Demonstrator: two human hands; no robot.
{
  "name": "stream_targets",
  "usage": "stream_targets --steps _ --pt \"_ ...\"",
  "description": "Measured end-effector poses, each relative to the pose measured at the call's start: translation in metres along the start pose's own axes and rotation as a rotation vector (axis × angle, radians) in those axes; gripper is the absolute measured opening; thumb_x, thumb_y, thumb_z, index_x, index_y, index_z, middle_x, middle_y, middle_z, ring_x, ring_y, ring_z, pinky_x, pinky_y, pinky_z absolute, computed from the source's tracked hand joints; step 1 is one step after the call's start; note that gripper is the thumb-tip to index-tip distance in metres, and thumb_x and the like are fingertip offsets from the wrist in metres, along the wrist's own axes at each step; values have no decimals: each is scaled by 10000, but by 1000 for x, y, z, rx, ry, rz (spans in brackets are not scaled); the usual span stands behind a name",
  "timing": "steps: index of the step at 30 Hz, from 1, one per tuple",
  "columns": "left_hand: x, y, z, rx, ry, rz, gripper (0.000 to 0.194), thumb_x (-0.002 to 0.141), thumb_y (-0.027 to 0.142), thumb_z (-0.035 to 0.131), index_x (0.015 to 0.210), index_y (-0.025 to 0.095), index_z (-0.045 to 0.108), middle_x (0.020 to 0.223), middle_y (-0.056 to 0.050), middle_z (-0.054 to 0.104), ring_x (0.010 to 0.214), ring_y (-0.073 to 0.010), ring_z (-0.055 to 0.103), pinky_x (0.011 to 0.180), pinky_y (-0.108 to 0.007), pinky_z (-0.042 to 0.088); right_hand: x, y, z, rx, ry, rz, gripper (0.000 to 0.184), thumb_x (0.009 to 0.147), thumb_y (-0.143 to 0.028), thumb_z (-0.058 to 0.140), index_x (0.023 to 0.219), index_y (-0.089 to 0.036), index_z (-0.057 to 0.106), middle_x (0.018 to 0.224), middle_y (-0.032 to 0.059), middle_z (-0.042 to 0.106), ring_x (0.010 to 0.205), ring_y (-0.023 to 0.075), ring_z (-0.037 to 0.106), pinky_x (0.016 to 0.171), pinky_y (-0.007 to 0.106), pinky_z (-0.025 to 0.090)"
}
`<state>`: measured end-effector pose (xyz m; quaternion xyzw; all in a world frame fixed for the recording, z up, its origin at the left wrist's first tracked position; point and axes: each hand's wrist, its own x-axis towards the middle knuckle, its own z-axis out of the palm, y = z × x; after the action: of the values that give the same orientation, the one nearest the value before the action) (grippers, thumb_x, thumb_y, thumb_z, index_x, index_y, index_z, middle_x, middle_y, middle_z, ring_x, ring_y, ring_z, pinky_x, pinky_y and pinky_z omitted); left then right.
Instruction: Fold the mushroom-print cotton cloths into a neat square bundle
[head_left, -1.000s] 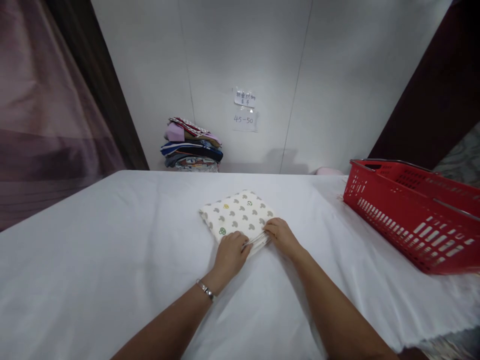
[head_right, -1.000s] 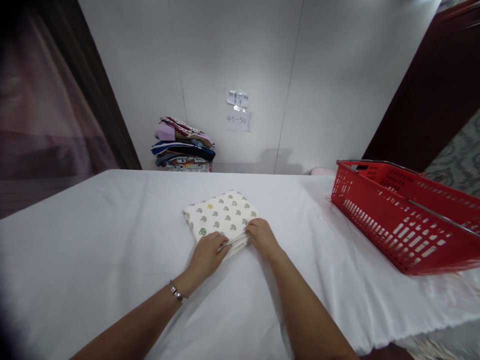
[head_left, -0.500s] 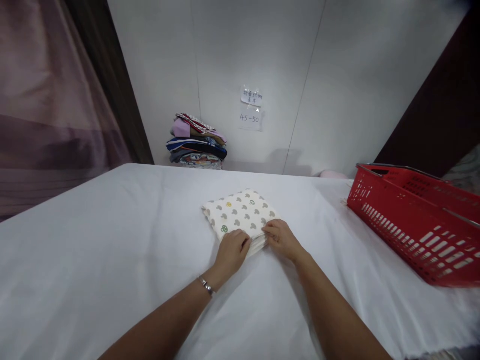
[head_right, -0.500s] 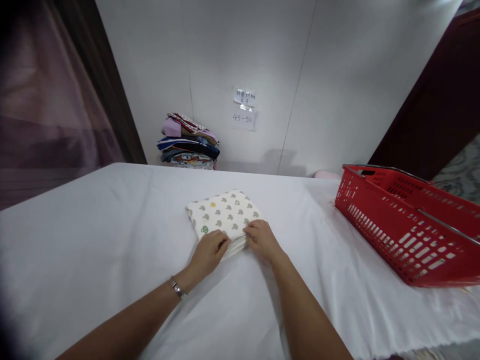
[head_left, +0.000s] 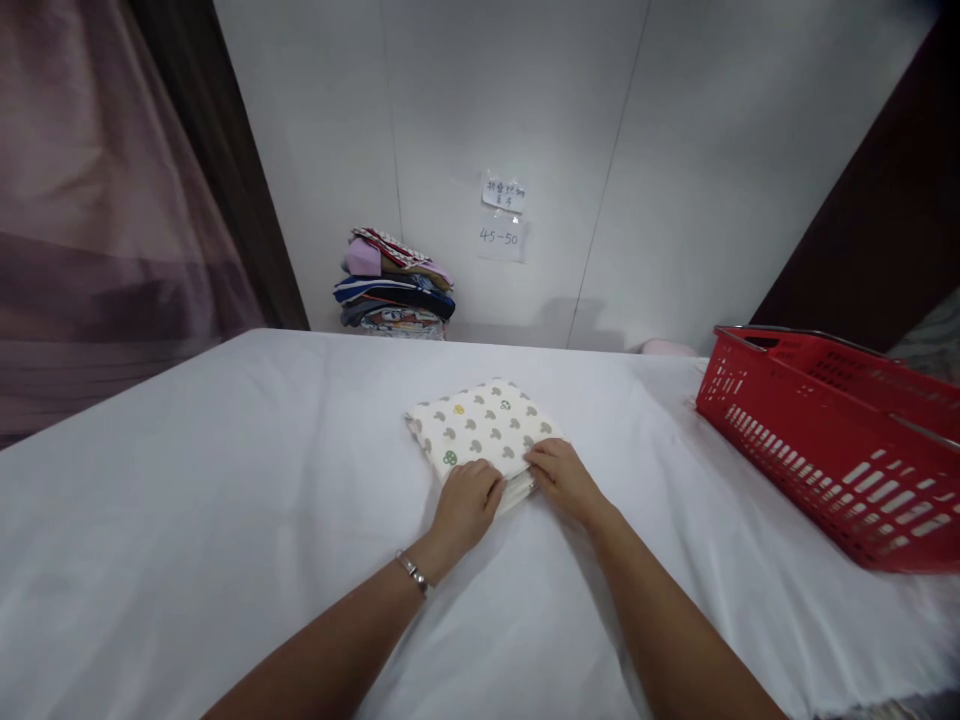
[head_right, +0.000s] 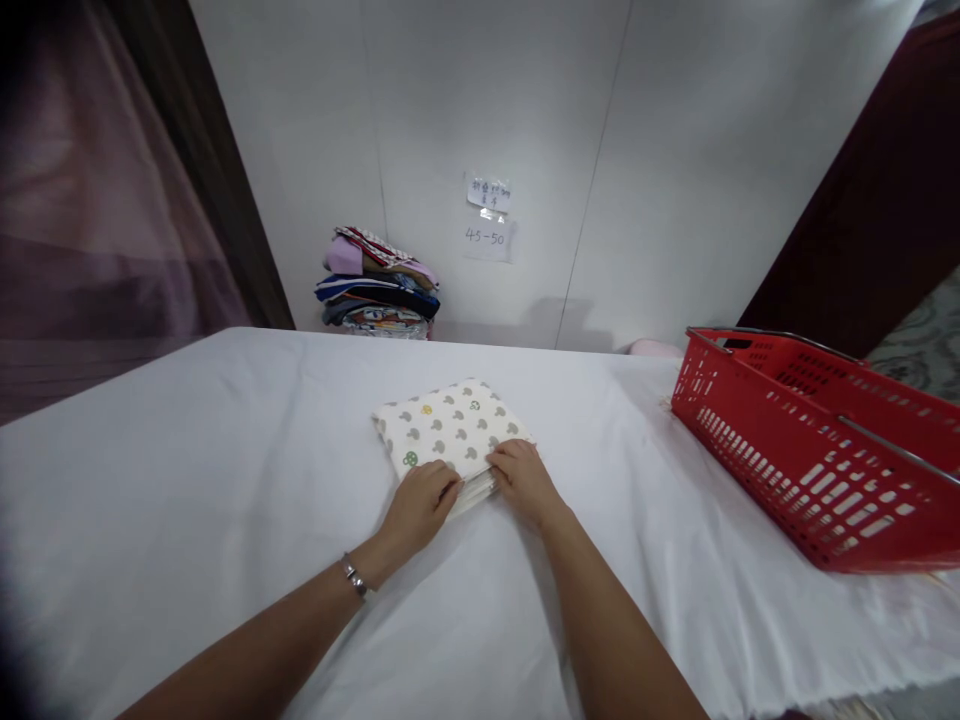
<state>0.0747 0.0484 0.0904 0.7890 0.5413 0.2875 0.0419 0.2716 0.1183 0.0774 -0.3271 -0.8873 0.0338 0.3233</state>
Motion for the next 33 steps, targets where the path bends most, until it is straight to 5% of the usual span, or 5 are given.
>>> stream_targets --steps 8,18,33 --pt "1 1 -3 -22 -6 -30 269 915 291 401 730 192 569 763 -7 570 754 -150 514 702 -306 350 2 -1 0 -34 35 -15 191 843 -110 495 912 -188 655 915 85 629 901 215 532 827 387 411" --pt "1 1 -2 40 -62 -69 111 839 253 518 805 203 611 826 -18 595 795 -171 529 723 -307 358 -2 4 -3 -20 -11 1 191 823 -108 522 913 -195 666 926 69 641 906 202 547 841 373 397" --pt "2 2 2 -40 28 -133 137 842 201 481 717 199 539 740 3 568 717 -147 503 685 -288 344 0 2 -4 57 -50 42 194 880 -214 507 960 -235 682 910 54 640 875 182 566 782 331 412"
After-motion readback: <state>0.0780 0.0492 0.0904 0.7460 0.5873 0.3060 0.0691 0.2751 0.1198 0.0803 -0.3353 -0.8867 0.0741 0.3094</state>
